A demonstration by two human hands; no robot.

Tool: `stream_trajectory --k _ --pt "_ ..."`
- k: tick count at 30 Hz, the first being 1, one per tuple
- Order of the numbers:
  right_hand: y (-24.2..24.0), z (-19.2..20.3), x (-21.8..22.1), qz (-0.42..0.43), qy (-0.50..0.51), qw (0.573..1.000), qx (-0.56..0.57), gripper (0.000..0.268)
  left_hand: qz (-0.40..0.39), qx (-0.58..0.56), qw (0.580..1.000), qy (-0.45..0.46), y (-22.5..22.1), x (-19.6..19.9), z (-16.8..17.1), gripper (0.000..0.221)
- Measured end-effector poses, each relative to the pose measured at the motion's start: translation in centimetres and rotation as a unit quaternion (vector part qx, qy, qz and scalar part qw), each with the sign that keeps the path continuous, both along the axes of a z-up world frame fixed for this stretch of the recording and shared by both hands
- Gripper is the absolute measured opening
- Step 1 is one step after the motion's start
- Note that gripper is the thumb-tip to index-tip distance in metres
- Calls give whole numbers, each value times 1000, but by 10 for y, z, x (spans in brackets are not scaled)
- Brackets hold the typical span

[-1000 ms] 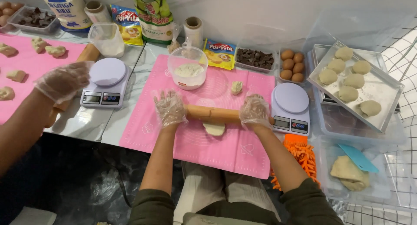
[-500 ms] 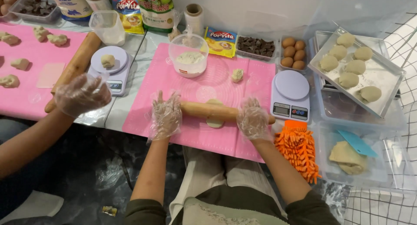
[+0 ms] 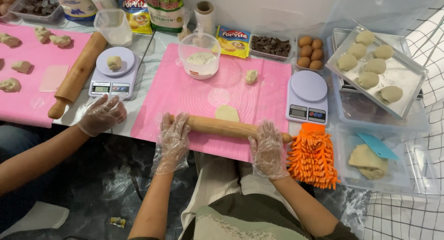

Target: Rounding dough balls, flattening them with a rolling pin, adding chocolate filling, and folding the dough to prepare buns.

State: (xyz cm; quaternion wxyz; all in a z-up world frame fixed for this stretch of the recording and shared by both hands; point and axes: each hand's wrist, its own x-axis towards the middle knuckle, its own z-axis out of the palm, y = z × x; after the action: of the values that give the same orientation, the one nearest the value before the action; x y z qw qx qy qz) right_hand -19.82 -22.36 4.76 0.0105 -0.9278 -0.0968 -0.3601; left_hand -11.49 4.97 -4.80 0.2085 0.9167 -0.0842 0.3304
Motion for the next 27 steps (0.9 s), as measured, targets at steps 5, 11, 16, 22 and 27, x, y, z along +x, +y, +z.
stream_trajectory --k 5,11,16,22,27 --pt "-2 17 31 6 -106 992 -74 38 10 18 1000 -4 -23 2 40 37" --pt "-18 4 80 -52 108 986 -113 26 28 130 989 -63 -21 84 -29 33" --pt "-40 -25 128 -60 234 970 -39 41 9 125 985 -119 -38 85 51 35" --pt "-51 -31 164 -65 251 966 -15 39 78 99 976 -180 -54 130 31 37" --pt "-51 -34 171 -68 271 960 -13 42 91 93 975 -178 -57 123 44 44"
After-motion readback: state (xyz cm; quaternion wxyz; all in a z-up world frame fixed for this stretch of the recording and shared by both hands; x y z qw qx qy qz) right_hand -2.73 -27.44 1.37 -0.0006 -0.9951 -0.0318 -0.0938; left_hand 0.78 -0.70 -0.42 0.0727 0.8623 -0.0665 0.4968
